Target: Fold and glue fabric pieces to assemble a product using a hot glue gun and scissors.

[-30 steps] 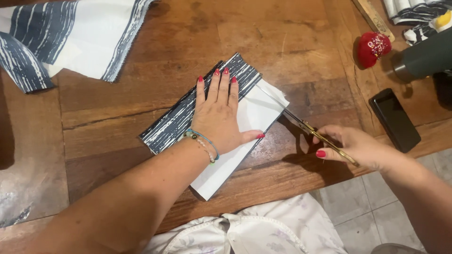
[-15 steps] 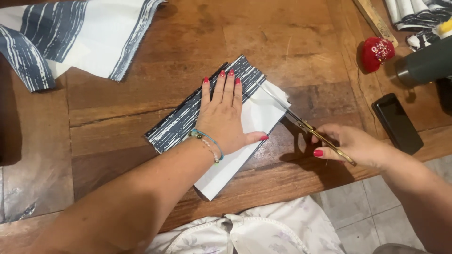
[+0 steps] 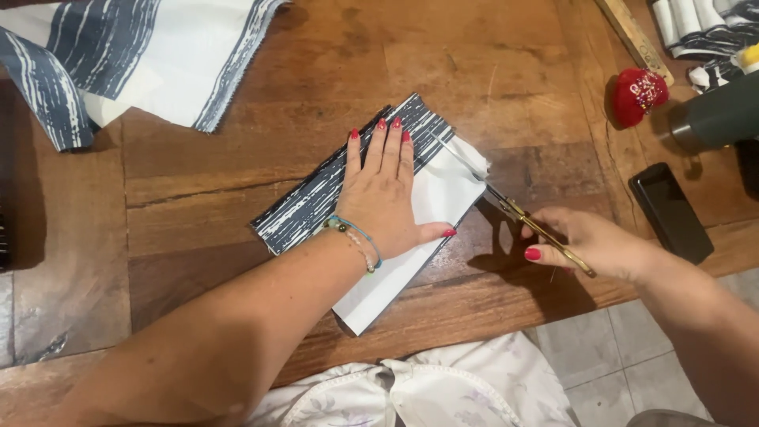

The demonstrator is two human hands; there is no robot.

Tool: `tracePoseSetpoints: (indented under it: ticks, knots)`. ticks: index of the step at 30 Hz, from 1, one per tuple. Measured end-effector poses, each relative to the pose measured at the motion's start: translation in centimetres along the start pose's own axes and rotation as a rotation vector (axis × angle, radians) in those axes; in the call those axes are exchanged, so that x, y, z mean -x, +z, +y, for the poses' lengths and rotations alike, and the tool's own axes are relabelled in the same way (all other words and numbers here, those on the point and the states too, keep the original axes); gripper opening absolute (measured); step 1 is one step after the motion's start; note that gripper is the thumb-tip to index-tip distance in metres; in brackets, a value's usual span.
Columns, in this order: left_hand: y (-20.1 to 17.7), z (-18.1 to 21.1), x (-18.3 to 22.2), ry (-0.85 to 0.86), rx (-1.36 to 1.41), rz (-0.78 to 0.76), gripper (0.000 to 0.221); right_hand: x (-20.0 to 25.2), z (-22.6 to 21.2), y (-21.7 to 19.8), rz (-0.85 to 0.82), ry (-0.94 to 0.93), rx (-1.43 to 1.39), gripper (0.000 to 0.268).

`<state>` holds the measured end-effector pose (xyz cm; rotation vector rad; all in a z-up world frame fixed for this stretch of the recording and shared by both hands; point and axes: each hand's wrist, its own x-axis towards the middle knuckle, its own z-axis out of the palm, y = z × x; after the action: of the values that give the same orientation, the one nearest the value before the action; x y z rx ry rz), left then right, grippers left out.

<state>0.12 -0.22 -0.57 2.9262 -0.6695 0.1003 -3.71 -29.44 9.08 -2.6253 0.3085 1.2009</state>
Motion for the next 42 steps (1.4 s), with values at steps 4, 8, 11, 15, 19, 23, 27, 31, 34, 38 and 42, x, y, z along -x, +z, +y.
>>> tracePoseSetpoints:
  ticks: [4,8,11,15,19,23,27,31,34,38,42]
  knots:
    - [0.0,0.0,0.0,-0.005,-0.01,-0.004,0.144,1.4,-2.7,-0.6,-0.009,0.119,-0.054,0.058]
    - [0.0,0.0,-0.1,-0.003,0.005,0.008,0.145,1.2,-1.3,-0.1,0.039,0.143,-0.144,0.049]
    - [-0.1,0.0,-0.1,-0.003,-0.003,-0.019,0.144,0.1,1.2,0.9,0.051,-0.04,-0.362,0.024]
    - [-0.1,0.0,0.0,-0.004,-0.003,-0.022,0.144,1.2,-1.0,0.3,0.031,0.009,-0.27,0.035]
    - [-0.3,-0.1,-0.1,-0.001,0.032,-0.027,0.143,2.1,-4.4,-0.8,0.001,0.126,-0.072,0.05]
    - [-0.4,-0.1,-0.1,-0.005,0.031,-0.051,0.142,1.8,-4.1,-0.4,0.038,0.162,-0.143,0.047]
    - [-0.4,-0.1,-0.1,-0.007,0.01,-0.06,0.143,0.7,-0.9,0.4,0.081,-0.032,-0.335,0.028]
    - [-0.5,-0.1,-0.2,-0.01,0.025,-0.075,0.144,1.6,-3.7,-0.6,0.045,0.125,-0.116,0.036]
    - [-0.4,-0.1,-0.1,-0.003,0.054,-0.063,0.142,1.6,-5.3,-0.9,0.025,0.104,-0.183,0.037]
    - [-0.6,-0.1,-0.2,-0.011,0.04,-0.062,0.144,0.9,-5.2,-0.8,0.058,0.071,-0.054,0.04]
    - [-0.8,-0.1,-0.1,-0.006,0.05,-0.11,0.143,0.3,-3.3,0.1,0.131,-0.031,-0.364,0.025]
